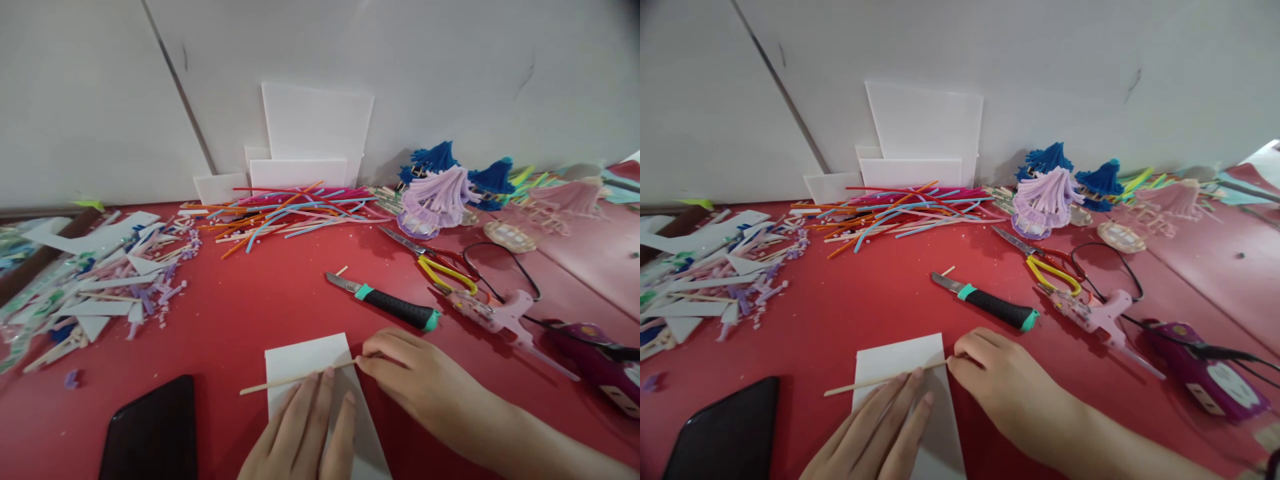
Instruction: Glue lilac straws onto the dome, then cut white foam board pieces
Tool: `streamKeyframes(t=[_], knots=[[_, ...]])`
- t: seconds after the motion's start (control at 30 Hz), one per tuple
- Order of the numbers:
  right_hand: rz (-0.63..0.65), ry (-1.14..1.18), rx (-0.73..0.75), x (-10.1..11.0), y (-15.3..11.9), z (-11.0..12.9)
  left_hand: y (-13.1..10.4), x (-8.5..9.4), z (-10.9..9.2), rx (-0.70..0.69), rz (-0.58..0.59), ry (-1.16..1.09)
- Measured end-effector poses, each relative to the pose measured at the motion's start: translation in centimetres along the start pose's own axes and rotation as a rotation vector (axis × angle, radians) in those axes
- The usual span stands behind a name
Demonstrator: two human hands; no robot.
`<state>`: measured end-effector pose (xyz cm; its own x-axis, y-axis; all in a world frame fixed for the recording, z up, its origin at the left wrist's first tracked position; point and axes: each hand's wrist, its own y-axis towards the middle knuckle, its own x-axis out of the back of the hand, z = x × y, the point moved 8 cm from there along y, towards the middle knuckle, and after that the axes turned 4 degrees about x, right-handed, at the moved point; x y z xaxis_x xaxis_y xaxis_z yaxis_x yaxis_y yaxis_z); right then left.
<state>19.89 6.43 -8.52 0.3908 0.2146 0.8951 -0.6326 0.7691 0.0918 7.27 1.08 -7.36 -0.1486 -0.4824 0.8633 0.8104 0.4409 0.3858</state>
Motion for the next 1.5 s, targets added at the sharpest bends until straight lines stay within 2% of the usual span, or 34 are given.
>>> streamKeyframes(t=[0.87, 1.13, 1.3, 1.5], knots=[[-0.022, -0.006, -0.008, 0.5, 0.5, -0.1, -0.1, -0.3, -0.3, -0.009, 0.036, -0.039], [0.011, 0.024, -0.026, 0.4, 0.5, -0.2, -0.3, -0.4, -0.3, -0.006, 0.028, -0.035], [-0.018, 0.049, -0.004, 0.4, 0.4, -0.2, -0.3, -0.4, -0.3, 0.0, 0.023, -0.02], [-0.05, 0.043, 0.038, 1.0, 0.7, 0.3, 0.5, 0.3, 0.1, 0.052, -0.035, -0.051]])
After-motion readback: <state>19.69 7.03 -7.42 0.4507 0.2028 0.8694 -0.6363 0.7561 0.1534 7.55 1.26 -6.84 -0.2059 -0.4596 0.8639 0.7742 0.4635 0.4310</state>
